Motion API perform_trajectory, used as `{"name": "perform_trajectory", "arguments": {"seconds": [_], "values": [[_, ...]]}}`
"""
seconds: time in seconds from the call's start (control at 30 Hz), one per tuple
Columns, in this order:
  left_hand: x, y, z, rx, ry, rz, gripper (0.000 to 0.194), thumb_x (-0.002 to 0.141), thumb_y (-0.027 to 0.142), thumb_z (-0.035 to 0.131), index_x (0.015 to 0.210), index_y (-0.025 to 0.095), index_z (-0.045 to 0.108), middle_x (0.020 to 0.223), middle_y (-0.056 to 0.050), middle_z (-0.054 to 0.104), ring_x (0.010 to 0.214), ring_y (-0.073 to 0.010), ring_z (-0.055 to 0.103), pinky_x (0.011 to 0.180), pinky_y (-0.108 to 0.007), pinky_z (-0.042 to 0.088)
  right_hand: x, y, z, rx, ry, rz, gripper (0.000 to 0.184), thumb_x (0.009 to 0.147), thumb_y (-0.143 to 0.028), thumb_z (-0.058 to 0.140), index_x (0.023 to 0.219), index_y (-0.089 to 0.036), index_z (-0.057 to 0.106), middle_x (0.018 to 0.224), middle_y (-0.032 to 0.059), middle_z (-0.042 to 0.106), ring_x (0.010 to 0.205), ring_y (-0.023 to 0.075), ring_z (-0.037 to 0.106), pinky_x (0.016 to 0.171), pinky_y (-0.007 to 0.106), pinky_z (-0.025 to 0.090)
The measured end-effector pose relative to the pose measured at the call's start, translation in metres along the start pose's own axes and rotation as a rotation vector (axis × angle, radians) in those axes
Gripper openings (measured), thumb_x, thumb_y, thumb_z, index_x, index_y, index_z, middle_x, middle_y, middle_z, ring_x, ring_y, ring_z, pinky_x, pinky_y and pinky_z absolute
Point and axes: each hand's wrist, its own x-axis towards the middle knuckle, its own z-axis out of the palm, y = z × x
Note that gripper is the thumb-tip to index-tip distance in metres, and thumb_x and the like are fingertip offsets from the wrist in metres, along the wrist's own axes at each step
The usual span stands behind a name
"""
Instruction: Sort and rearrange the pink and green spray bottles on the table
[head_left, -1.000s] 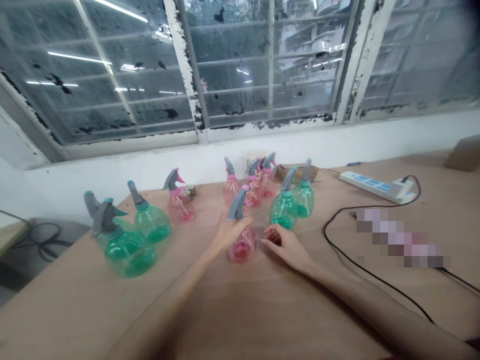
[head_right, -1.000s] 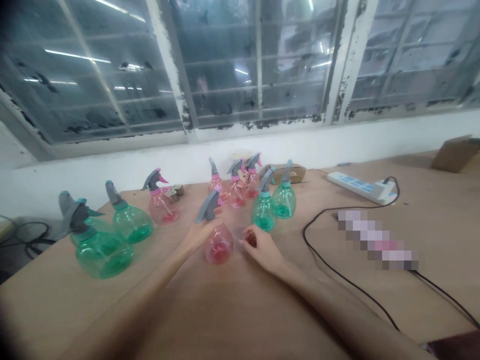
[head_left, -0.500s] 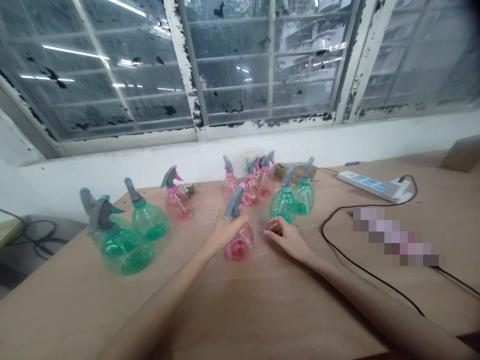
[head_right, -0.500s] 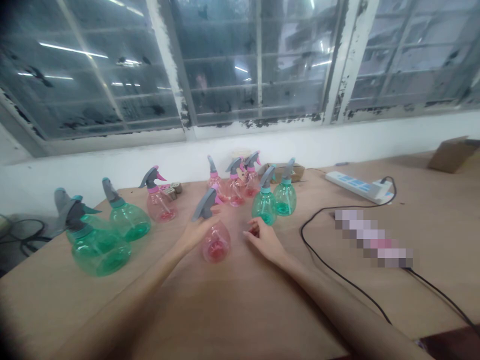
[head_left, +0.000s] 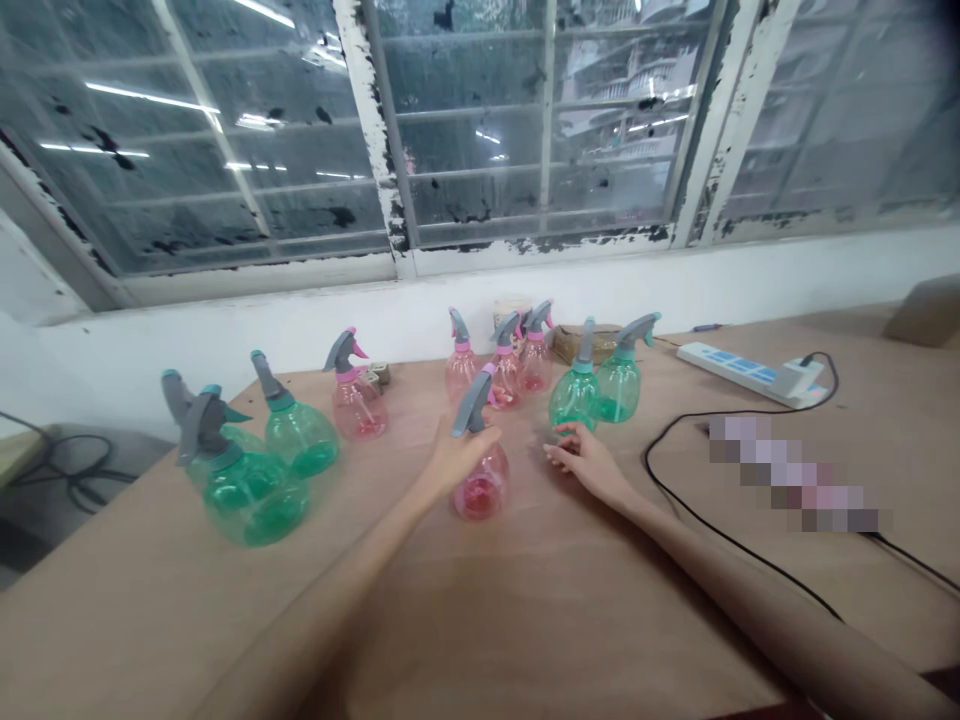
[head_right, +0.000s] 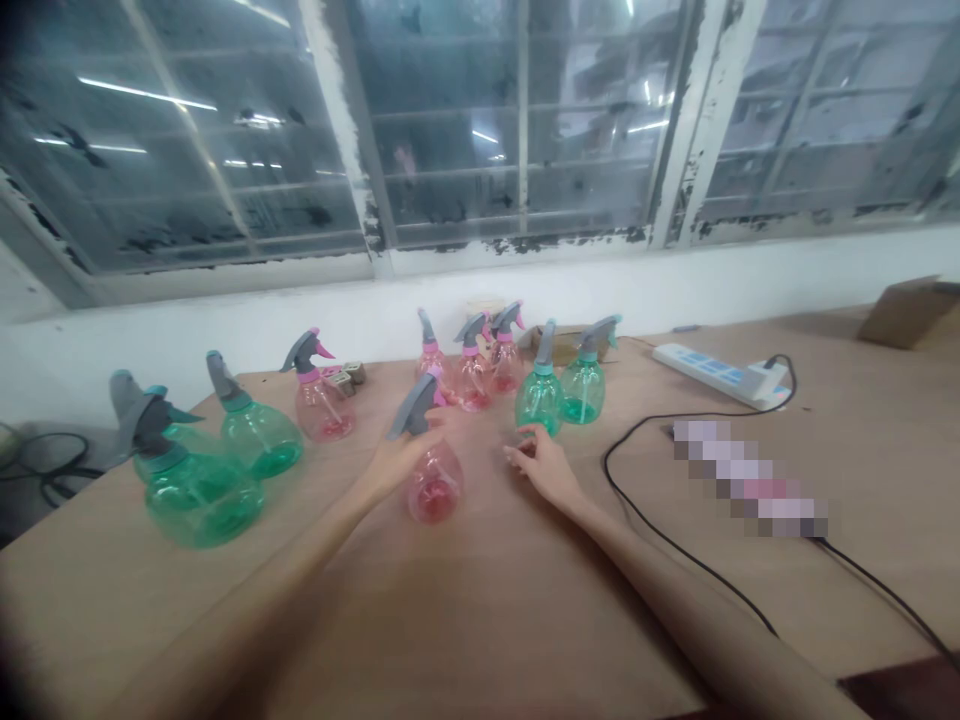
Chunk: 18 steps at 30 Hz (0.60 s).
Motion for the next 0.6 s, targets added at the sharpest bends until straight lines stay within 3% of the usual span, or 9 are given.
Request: {"name": "perform_trajectory", "arguments": {"seconds": [0.23, 0.43, 0.6], "values": [[0.001, 0.001, 0.002, -0.068, 0.008, 0.085, 0.011, 0.064, 0.021, 0.059, 0.074, 0.020, 0.060, 0.077, 0.001, 0.064, 0.075, -0.0152, 0.060, 0.076, -0.028, 0.049, -0.011, -0.016, 0.002, -0.239, -0.024, -0.123, 0.026, 0.081, -0.038, 0.056, 0.100, -0.021, 0.052, 0.076, 0.0012, 0.065, 0.070, 0.0184, 0.062, 0.069, 0.032, 0.047], [-0.007, 0.007, -0.002, 0.046, 0.095, -0.050, 0.015, 0.069, 0.035, 0.065, 0.069, 0.021, 0.060, 0.058, 0.004, 0.057, 0.064, -0.0150, 0.057, 0.066, -0.027, 0.048, -0.018, -0.027, 0.005, -0.243, -0.058, -0.135, 0.023, 0.082, -0.036, 0.056, 0.099, -0.021, 0.053, 0.074, 0.0009, 0.064, 0.068, 0.0181, 0.061, 0.067, 0.031, 0.048], [-0.004, 0.011, -0.003, 0.012, 0.045, 0.000, 0.009, 0.068, 0.028, 0.064, 0.074, 0.022, 0.063, 0.067, 0.003, 0.064, 0.069, -0.0151, 0.060, 0.070, -0.026, 0.050, -0.019, -0.025, 0.006, -0.242, -0.067, -0.135, 0.022, 0.083, -0.037, 0.056, 0.098, -0.021, 0.053, 0.074, 0.0011, 0.064, 0.067, 0.0178, 0.060, 0.066, 0.031, 0.047]]}}
